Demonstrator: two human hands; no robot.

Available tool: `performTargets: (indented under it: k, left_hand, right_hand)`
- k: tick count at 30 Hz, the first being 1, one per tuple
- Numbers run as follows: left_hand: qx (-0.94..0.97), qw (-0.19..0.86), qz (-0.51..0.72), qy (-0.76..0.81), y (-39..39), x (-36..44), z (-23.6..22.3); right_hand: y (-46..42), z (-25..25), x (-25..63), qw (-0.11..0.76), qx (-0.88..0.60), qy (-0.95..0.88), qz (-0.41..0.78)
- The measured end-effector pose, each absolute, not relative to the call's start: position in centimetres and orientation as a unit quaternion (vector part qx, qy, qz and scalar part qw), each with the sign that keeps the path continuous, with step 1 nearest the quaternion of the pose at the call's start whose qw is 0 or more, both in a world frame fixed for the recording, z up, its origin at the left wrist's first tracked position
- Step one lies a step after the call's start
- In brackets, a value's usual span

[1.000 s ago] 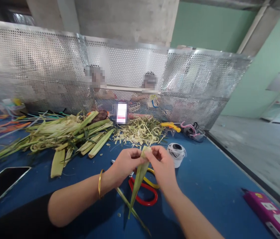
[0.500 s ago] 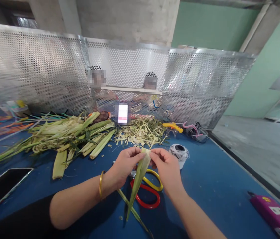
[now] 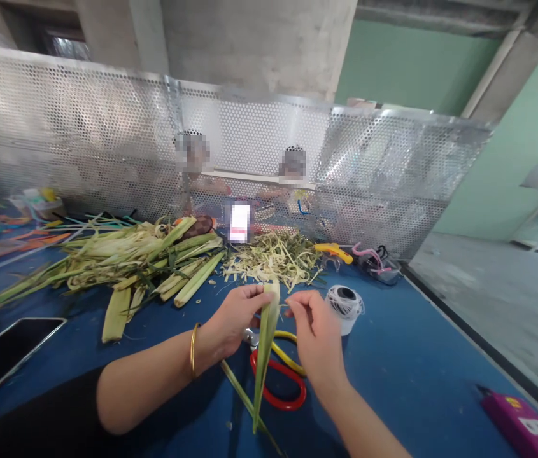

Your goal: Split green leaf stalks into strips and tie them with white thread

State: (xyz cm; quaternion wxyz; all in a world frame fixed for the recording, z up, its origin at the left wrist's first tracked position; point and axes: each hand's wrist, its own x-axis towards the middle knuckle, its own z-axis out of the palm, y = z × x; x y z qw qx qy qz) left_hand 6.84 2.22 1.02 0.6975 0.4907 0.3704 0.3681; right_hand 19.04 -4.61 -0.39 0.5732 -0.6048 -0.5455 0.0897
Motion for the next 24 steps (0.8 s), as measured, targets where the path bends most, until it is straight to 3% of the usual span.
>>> performTargets:
  k: [8,15,18,22,24]
  left_hand:
    - [0.405,0.624,0.494,0.450,9.3,4.5,0.3]
    - [0.382,0.573,0.546,0.477,12.7,2.2,0.3]
    - [0.387,0.581,0.541,0.469,12.3,2.1,0.5]
    - [0.400,0.611,0.512,0.452,11.3,2.5,1.0]
    - [0.411,0.623,0.499,0.439,10.5,2.7,1.4]
  right_hand:
    - [-6.2,2.1,19.5,0.592,-0.400,-0.611,0.342]
    - [-7.7,3.9,21.9,0.500,-0.277,-0.582,0.579]
    - [-5.3,5.0,22.2,0.517,-0.336,-0.557,0.557]
    - [1.7,6.0,22.2,0.653,-0.524,-0.440,0.323]
    - [5.1,6.0,22.6,0.667,-0.553,-0.417,0.273]
